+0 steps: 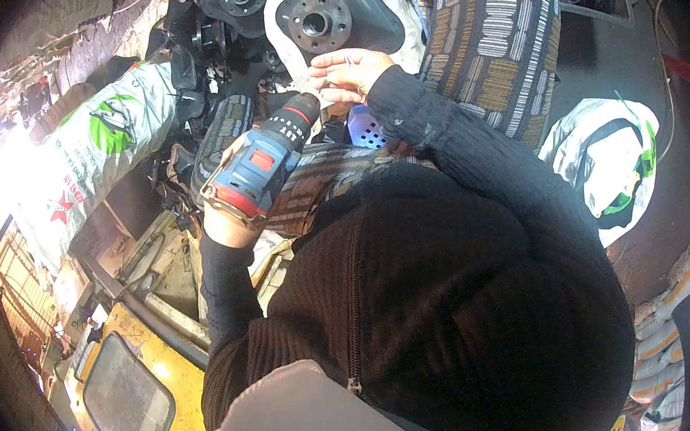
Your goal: The person uses a cordless drill to fasten screws into a black plastic part, repeatedly picking up screws and aligning the part while working in a cluttered workshop.
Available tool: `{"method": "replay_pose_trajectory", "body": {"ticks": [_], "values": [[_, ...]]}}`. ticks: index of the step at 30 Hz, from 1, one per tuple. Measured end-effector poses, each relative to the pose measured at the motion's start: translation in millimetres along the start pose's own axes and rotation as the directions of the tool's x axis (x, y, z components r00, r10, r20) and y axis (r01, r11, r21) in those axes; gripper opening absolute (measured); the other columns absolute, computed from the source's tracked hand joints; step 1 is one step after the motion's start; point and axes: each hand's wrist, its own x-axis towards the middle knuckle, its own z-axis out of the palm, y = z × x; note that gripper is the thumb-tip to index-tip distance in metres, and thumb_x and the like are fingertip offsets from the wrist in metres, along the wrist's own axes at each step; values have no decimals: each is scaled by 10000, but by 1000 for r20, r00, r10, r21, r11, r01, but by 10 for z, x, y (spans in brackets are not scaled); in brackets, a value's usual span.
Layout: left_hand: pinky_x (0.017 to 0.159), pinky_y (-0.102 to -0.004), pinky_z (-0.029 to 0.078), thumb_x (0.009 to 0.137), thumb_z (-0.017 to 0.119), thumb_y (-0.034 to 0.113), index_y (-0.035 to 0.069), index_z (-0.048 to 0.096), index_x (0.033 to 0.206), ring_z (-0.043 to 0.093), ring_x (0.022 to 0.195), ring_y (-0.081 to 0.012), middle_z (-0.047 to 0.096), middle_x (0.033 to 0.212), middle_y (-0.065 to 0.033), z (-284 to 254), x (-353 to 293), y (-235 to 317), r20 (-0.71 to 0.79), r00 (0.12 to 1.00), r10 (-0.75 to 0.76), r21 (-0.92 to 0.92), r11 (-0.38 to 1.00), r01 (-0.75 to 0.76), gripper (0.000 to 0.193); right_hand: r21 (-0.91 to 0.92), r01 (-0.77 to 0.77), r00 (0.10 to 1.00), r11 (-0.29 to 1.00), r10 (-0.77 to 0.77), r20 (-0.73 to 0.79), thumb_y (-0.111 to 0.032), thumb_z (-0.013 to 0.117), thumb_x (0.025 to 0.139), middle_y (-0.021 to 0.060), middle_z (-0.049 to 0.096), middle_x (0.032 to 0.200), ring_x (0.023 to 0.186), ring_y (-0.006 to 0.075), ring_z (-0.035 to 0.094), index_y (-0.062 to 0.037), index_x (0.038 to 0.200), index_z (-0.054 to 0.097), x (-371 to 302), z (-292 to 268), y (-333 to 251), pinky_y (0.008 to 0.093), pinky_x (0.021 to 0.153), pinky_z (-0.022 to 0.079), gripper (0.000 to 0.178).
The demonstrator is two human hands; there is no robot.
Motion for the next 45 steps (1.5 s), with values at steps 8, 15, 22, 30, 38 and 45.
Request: {"method": "replay_pose_trajectory", "body": {"ticks": [8,15,22,30,38,45], "values": [[713,-298,521,703,738,191,93,493,1196,655,838,-243,636,1008,-106,9,-4,-24,-8,999,-38,-188,981,36,559,-71,-105,993,992,108,40,-18,500,874,178,540,1181,1035,234,584,57,1224,450,27,-23,-18,306,858,513,361],[787,-389,490,704,677,126,75,578,1080,608,897,-293,574,1083,-131,86,1,-181,-88,979,187,22,982,-185,392,27,-49,995,998,46,86,-68,512,885,160,530,1208,1103,255,544,28,1265,415,56,-58,32,341,900,492,404],[697,-389,482,694,692,140,79,617,956,610,793,-298,622,891,-96,6,76,-359,-221,969,113,-9,993,-118,280,129,100,974,987,-71,-216,-143,539,895,115,598,1063,920,223,619,0,1138,537,183,-362,139,353,747,554,282],[738,-389,486,704,692,148,70,590,1015,611,856,-295,617,946,-113,31,328,-577,-153,988,4,9,1000,-3,336,-47,222,845,974,-216,-489,-189,598,876,-7,567,664,418,31,425,-33,1026,612,209,-382,99,192,357,304,217],[700,-352,519,673,724,246,49,450,1197,644,808,-296,642,913,-151,-87,635,-451,12,999,30,-5,1000,-30,623,-110,258,773,960,-273,-573,-185,689,809,-37,550,621,366,25,359,-42,968,594,490,-220,28,191,335,274,234],[653,-372,524,699,699,241,77,440,1207,648,757,-309,647,898,-146,-315,857,-162,219,973,-77,-8,997,80,594,-168,285,782,944,-331,-528,-120,698,797,-22,562,714,561,31,472,-11,987,571,550,-324,118,177,501,391,253]]}}
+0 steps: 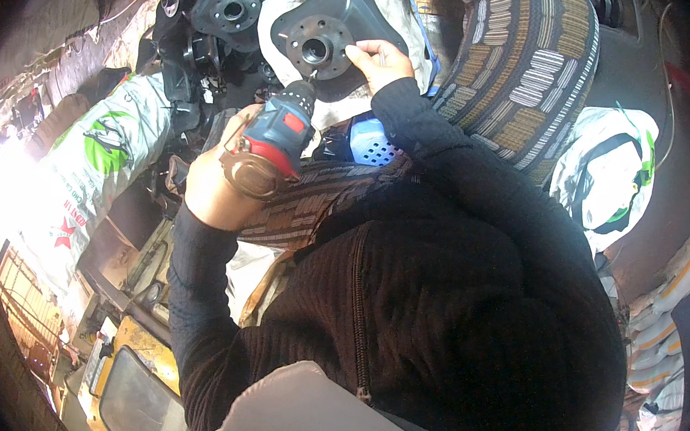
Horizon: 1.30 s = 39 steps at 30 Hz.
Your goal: The person uses a cordless drill to fasten screws into a black plastic part, repeatedly picking up screws and aligning the part while working in a cluttered workshop.
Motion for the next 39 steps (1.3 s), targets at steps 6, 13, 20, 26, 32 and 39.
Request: {"method": "replay_pose_trajectory", "body": {"ticks": [6,13,20,26,32,39], "values": [[634,-386,524,697,701,240,88,437,1204,647,742,-317,646,905,-144,-129,125,142,52,998,47,-14,999,-46,592,-90,25,1000,996,-25,2,-114,672,817,1,584,755,603,50,512,2,989,563,19,-19,59,184,548,431,235],[775,-322,507,712,684,229,68,505,1180,623,904,-264,583,1094,-128,-84,231,-48,89,993,-81,47,996,77,526,-80,8,1000,997,-8,1,-112,662,824,17,601,801,666,51,533,5,991,563,43,-21,98,181,603,434,227],[824,-352,468,679,694,206,49,495,1170,600,937,-282,607,1012,-147,60,221,-172,-39,999,1,-150,989,-6,552,-192,77,997,978,-81,-11,-158,681,815,-19,581,759,623,27,484,9,972,589,-5,12,26,166,570,401,247],[867,-358,447,674,713,130,60,559,1100,588,951,-270,608,1034,-122,170,246,-371,46,998,-45,-67,997,48,458,-251,125,992,960,-130,0,-175,695,803,-51,556,737,623,0,440,-13,956,612,30,-8,71,155,568,368,238],[726,-337,525,670,750,225,21,611,951,649,793,-266,645,885,-134,251,31,-295,-354,935,36,-101,992,-76,375,122,-153,985,981,141,98,-194,563,871,-3,526,699,531,74,472,-35,1079,572,-4,-214,-229,221,409,355,262],[702,-355,485,696,716,127,52,625,939,617,771,-248,617,846,-94,498,-515,-157,-423,881,213,0,972,-234,270,257,-196,964,946,139,225,-113,426,896,74,626,886,655,135,567,-50,1121,544,-257,-369,-342,217,428,377,262]]}}
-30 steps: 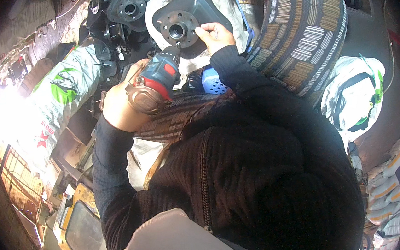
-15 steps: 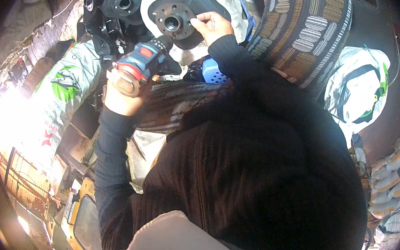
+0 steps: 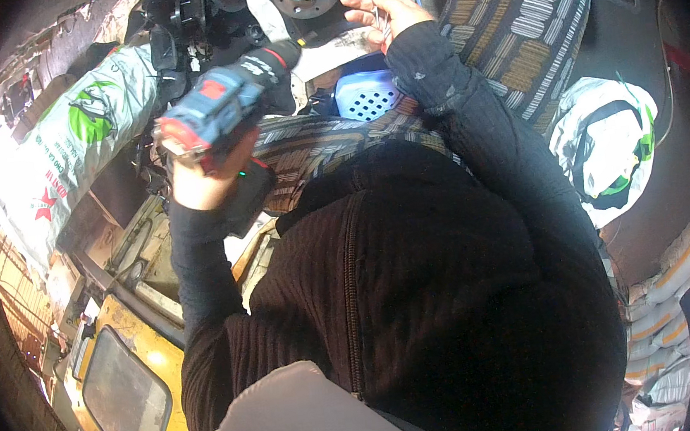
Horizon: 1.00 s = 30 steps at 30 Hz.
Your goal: The person uses a cordless drill to fasten screws into a black plastic part, repeatedly picking up screws and aligning the part while working in a cluttered workshop.
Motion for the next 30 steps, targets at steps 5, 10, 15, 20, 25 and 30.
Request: {"method": "replay_pose_trajectory", "body": {"ticks": [5,10,15,20,25,30], "values": [[747,-353,504,683,714,202,42,599,971,630,835,-283,630,916,-140,409,-264,-30,223,945,-240,-57,964,258,349,-749,185,982,636,-98,159,-192,539,847,78,674,862,747,175,632,-80,909,665,98,-58,268,272,582,473,179],[706,-341,518,674,703,210,38,617,932,649,793,-273,651,863,-133,531,-424,-160,139,967,-213,-39,975,220,322,-949,224,968,-221,-60,242,-437,653,737,105,664,890,865,273,629,-119,886,670,221,34,617,379,788,484,352],[768,-344,504,678,727,241,42,584,1010,631,862,-282,634,943,-135,451,-611,-206,113,941,-319,-73,942,328,413,-881,182,982,-438,28,188,-442,660,736,105,644,944,915,273,615,-110,934,644,276,185,699,401,805,478,387],[723,-343,520,633,741,213,6,604,969,653,836,-284,657,865,-164,433,-720,-192,129,883,-452,-184,864,469,419,-853,197,973,-483,-8,229,-349,647,743,114,640,953,928,279,614,-113,901,658,295,130,736,410,805,481,284],[747,-332,511,657,744,224,4,589,1002,646,856,-282,649,906,-156,362,-758,-171,165,872,-462,-276,827,490,438,-864,152,952,-479,-165,258,-303,677,749,109,671,839,785,257,637,-99,895,670,383,38,759,348,751,492,251],[759,-379,489,687,724,164,52,582,1024,617,877,-290,627,932,-120,231,-744,-157,-17,961,-275,-289,922,259,382,-437,-421,905,794,401,-143,-404,687,771,-53,352,458,326,67,286,-119,632,556,349,117,530,253,302,232,342]]}}
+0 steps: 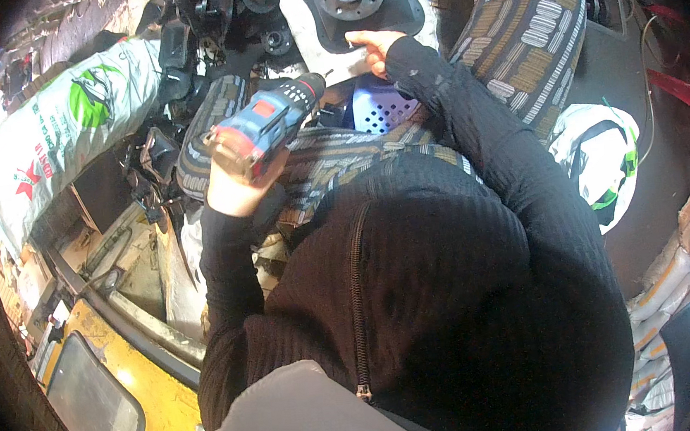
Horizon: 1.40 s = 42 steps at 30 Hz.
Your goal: The person uses a cordless drill to fasten screws into a black plastic part, repeatedly picking up screws and aligning the part while working in a cluttered workshop.
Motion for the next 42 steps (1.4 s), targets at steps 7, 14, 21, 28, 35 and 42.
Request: {"method": "replay_pose_trajectory", "body": {"ticks": [7,14,21,28,35,42], "values": [[756,-388,492,679,678,208,101,620,989,617,830,-299,639,929,-91,243,241,294,-170,985,-8,-187,982,-25,332,540,-266,882,799,-24,471,-252,598,881,-87,247,474,356,41,200,-137,723,510,-362,155,-244,207,319,161,213],[761,-396,490,684,674,195,92,620,996,614,839,-307,636,934,-102,189,379,315,-93,973,211,309,935,-174,333,629,-323,869,707,-42,493,-259,559,905,-82,211,449,343,50,188,-144,617,415,-417,158,-278,222,327,149,342],[876,-378,463,716,662,167,36,403,1234,565,999,-281,542,1130,-145,203,385,299,62,977,205,380,900,-213,594,657,-234,892,717,-110,438,-275,541,912,-66,230,456,332,77,216,-118,846,511,-377,130,-229,254,340,199,173],[840,-362,493,866,450,103,33,363,1277,567,993,-247,518,1157,-139,384,477,382,126,969,-210,-479,843,245,426,746,-249,928,618,-68,366,-227,572,892,-76,253,441,329,46,207,-61,782,558,-299,123,-157,207,298,163,199],[854,-362,464,674,704,180,33,499,1156,590,951,-300,581,1056,-149,254,780,525,46,998,52,160,985,-59,544,756,-285,918,589,-59,392,-256,560,895,-33,283,384,282,120,289,-115,787,532,-41,18,-128,287,307,224,180],[847,-395,457,674,714,152,34,514,1117,569,977,-305,578,1040,-144,169,1051,532,181,982,49,190,978,-84,500,749,-237,938,619,-53,341,-309,526,909,-48,272,382,291,107,287,-135,715,508,-105,31,-163,260,300,228,260]]}}
